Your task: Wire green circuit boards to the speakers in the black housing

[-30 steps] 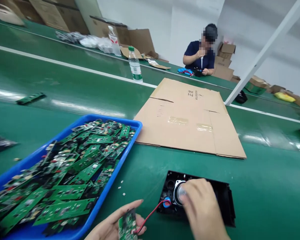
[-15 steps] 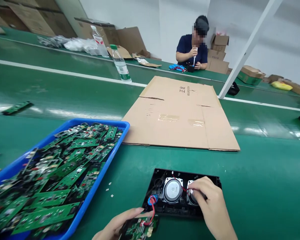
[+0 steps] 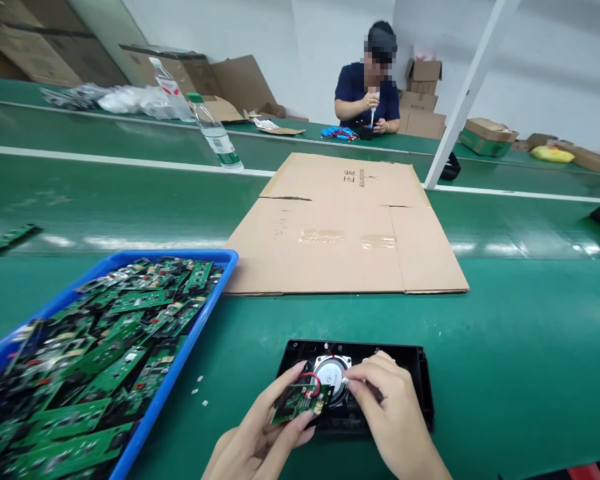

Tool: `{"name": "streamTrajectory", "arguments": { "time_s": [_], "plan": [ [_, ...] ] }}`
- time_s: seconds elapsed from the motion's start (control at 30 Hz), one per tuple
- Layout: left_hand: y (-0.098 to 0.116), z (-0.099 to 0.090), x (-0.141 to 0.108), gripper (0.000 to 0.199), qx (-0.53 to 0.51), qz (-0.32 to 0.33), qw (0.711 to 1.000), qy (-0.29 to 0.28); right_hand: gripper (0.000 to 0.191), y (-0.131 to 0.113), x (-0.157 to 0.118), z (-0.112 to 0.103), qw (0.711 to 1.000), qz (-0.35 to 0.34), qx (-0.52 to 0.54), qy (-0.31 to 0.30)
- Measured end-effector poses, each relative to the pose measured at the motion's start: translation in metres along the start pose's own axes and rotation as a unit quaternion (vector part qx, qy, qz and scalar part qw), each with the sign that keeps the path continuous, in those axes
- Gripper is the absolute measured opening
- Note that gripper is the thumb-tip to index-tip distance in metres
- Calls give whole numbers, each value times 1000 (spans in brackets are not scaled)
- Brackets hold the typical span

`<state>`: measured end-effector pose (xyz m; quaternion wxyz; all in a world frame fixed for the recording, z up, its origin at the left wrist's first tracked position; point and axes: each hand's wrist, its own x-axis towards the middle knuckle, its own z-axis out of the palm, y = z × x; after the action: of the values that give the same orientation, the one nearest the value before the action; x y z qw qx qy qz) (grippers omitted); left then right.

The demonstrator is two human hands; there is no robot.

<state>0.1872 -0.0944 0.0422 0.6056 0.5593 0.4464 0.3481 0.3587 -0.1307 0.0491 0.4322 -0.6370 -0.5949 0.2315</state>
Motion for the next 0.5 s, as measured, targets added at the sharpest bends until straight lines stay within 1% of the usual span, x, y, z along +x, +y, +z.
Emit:
{"name": "streamTrajectory", "arguments": {
  "time_s": [0.1, 0.2, 0.4, 0.5],
  "plan": [
    [-2, 2, 3, 39, 13, 7, 1000, -5, 17, -4, -1, 3, 996, -82, -44, -5],
    [-3, 3, 5, 42, 24, 1, 1000, -2, 15, -3, -4, 8, 988, -130, -82, 2],
    [-6, 4, 5, 42, 51, 12, 998, -17, 22, -2, -6, 14, 978, -160, -134, 3],
    [-10, 3, 6, 44, 85, 29, 996, -26, 28, -2, -5, 14, 964, -188, -186, -5]
  ]
}}
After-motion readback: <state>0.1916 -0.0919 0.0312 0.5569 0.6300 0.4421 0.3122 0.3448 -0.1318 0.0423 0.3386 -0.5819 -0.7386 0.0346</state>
